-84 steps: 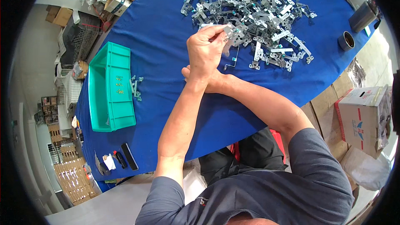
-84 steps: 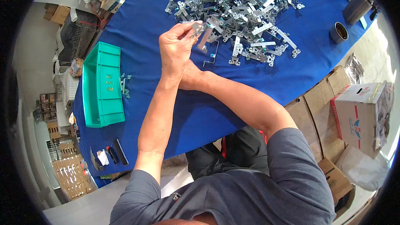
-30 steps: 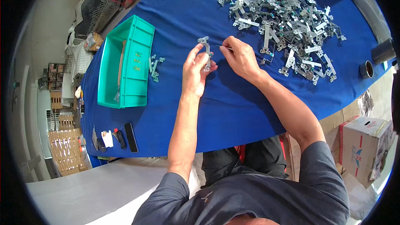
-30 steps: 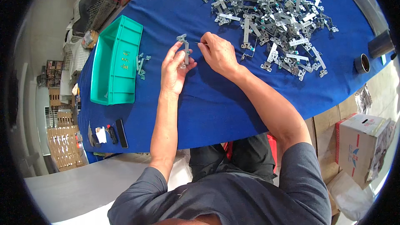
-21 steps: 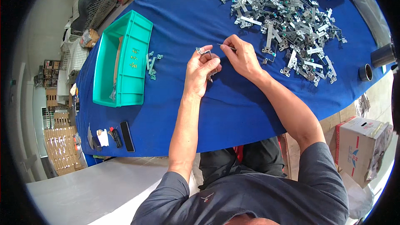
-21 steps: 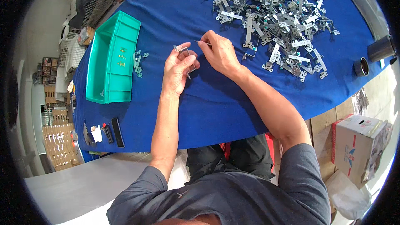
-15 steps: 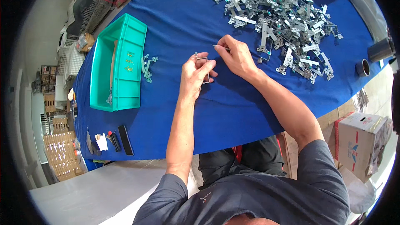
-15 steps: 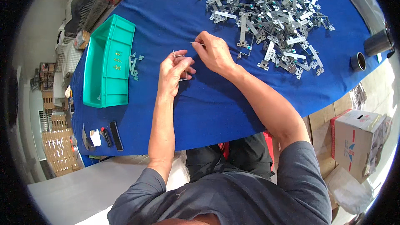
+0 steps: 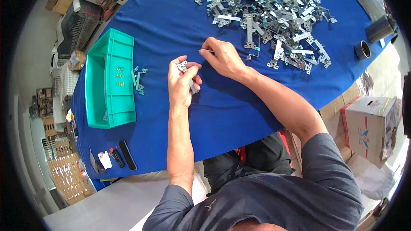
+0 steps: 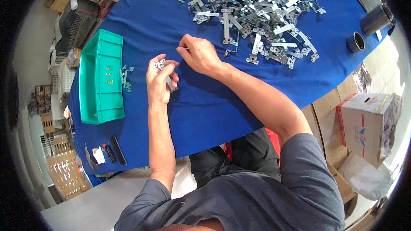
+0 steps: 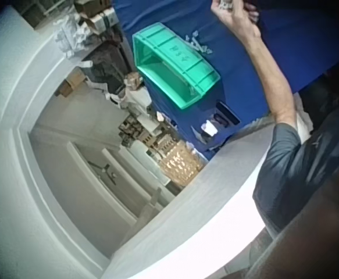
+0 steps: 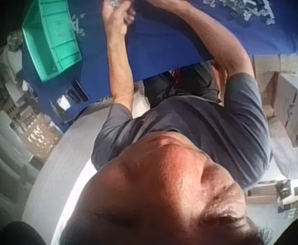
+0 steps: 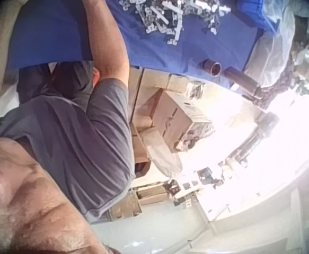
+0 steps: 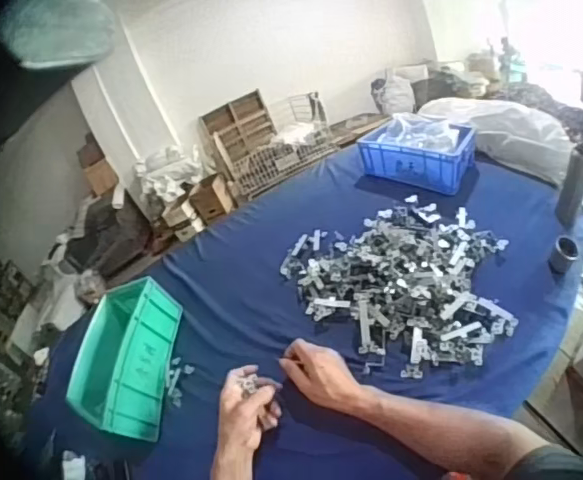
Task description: Manually assemble small metal hinge or bracket components using a small tool.
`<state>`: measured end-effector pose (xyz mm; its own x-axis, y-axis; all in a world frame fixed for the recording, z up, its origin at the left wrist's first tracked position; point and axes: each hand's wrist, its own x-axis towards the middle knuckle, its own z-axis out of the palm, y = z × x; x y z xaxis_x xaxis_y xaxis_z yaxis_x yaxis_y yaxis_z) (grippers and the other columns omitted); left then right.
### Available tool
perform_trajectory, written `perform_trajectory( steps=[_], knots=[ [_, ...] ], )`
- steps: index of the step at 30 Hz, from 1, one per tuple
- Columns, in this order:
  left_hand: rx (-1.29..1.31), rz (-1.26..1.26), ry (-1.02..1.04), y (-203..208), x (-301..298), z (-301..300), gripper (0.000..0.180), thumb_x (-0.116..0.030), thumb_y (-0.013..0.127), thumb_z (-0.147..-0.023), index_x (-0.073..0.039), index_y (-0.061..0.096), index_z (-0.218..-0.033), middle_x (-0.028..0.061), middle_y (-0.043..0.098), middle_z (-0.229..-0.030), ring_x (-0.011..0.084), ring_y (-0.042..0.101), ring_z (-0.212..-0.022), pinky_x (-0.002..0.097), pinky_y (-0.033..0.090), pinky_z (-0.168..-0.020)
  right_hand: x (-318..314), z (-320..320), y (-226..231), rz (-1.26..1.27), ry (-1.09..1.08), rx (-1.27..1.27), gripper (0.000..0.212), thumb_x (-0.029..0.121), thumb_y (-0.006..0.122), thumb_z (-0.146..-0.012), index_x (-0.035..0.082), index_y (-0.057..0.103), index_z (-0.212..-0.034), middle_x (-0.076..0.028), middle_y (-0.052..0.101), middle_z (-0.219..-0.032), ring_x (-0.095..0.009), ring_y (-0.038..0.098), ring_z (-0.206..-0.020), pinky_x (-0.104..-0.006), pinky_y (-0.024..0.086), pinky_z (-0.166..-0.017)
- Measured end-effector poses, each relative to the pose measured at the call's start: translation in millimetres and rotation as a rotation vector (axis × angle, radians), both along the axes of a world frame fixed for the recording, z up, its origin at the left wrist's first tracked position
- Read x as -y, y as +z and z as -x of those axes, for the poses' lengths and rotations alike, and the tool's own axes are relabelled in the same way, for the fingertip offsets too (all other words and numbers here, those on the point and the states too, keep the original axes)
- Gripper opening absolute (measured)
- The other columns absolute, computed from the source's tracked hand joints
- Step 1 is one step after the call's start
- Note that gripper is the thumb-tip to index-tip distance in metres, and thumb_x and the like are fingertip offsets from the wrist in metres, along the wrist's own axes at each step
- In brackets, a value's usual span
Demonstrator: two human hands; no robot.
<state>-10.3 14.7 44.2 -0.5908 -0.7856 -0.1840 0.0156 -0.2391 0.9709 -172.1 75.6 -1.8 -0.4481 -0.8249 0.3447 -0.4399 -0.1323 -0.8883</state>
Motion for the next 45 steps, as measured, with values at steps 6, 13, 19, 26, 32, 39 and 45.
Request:
perform_trajectory(
  steps=[6, 13, 19, 26, 32, 39, 45],
  knots=[
    [0.181, 0.286, 0.094, -9, -5, 7, 0.052, 0.003, 0.06, -0.086, 0.004, 0.041, -0.135, 0.0152, 0.062, -0.1, 0.014, 0.064, -0.066, 0.0233, 0.053, -0.046, 3, -1, -4, 0.064, -0.014, -0.04, 0.021, 0.017, 0.065, -0.091, -0.003, 0.06, -0.091, -0.019, 0.067, -0.079, -0.034, 0.068, -0.074, -0.0425, 0.051, -0.065],
    [0.308, 0.685, 0.117, -27, 4, 4, 0.045, 0.004, 0.059, -0.091, 0.002, 0.055, -0.136, 0.0129, 0.058, -0.115, 0.0131, 0.066, -0.081, 0.0238, 0.057, -0.054, 2, -2, -4, 0.079, -0.018, -0.056, 0.018, 0.016, 0.066, -0.091, -0.002, 0.062, -0.091, -0.019, 0.067, -0.08, -0.035, 0.067, -0.074, -0.0426, 0.051, -0.065],
    [0.352, 0.978, 0.149, -38, 7, 4, 0.043, 0.004, 0.066, -0.088, -0.002, 0.063, -0.13, 0.0129, 0.057, -0.114, 0.0239, 0.062, -0.099, 0.0321, 0.054, -0.081, -3, -3, -3, 0.116, -0.014, -0.109, 0.018, 0.017, 0.067, -0.091, -0.001, 0.064, -0.091, -0.015, 0.066, -0.08, -0.032, 0.066, -0.072, -0.0417, 0.051, -0.064],
    [0.322, 0.713, 0.141, -45, 21, 1, 0.029, -0.002, 0.065, -0.093, 0.002, 0.065, -0.122, 0.0137, 0.063, -0.115, 0.0208, 0.067, -0.094, 0.0304, 0.058, -0.078, 0, -5, -2, 0.114, -0.023, -0.097, 0.019, 0.017, 0.066, -0.092, -0.002, 0.064, -0.091, -0.017, 0.066, -0.079, -0.033, 0.067, -0.072, -0.0419, 0.051, -0.064],
    [-0.148, 0.007, 0.255, -30, 12, 9, 0.027, -0.004, 0.057, -0.099, 0.003, 0.061, -0.125, 0.013, 0.067, -0.113, 0.0256, 0.07, -0.098, 0.0357, 0.059, -0.084, 1, -4, -3, 0.038, -0.022, -0.038, 0.019, 0.019, 0.063, -0.091, 0.0, 0.064, -0.094, -0.02, 0.068, -0.084, -0.039, 0.067, -0.08, -0.0466, 0.053, -0.07],
    [-0.221, 0.005, 0.162, -40, 8, 7, 0.03, 0.004, 0.048, -0.097, 0.004, 0.06, -0.125, 0.0156, 0.066, -0.115, 0.0249, 0.068, -0.104, 0.0381, 0.06, -0.086, -2, -6, 1, 0.053, 0.063, -0.106, 0.013, 0.013, 0.062, -0.091, 0.0, 0.062, -0.091, -0.016, 0.066, -0.083, -0.034, 0.066, -0.073, -0.0434, 0.051, -0.064],
    [-0.192, -0.017, 0.143, -36, 6, 10, 0.032, 0.008, 0.043, -0.094, 0.005, 0.061, -0.121, 0.0154, 0.065, -0.115, 0.022, 0.067, -0.104, 0.0395, 0.06, -0.089, -4, -8, 5, 0.014, 0.072, -0.152, 0.013, 0.014, 0.064, -0.092, 0.001, 0.062, -0.091, -0.014, 0.065, -0.082, -0.032, 0.066, -0.072, -0.0419, 0.051, -0.062]
  ],
)
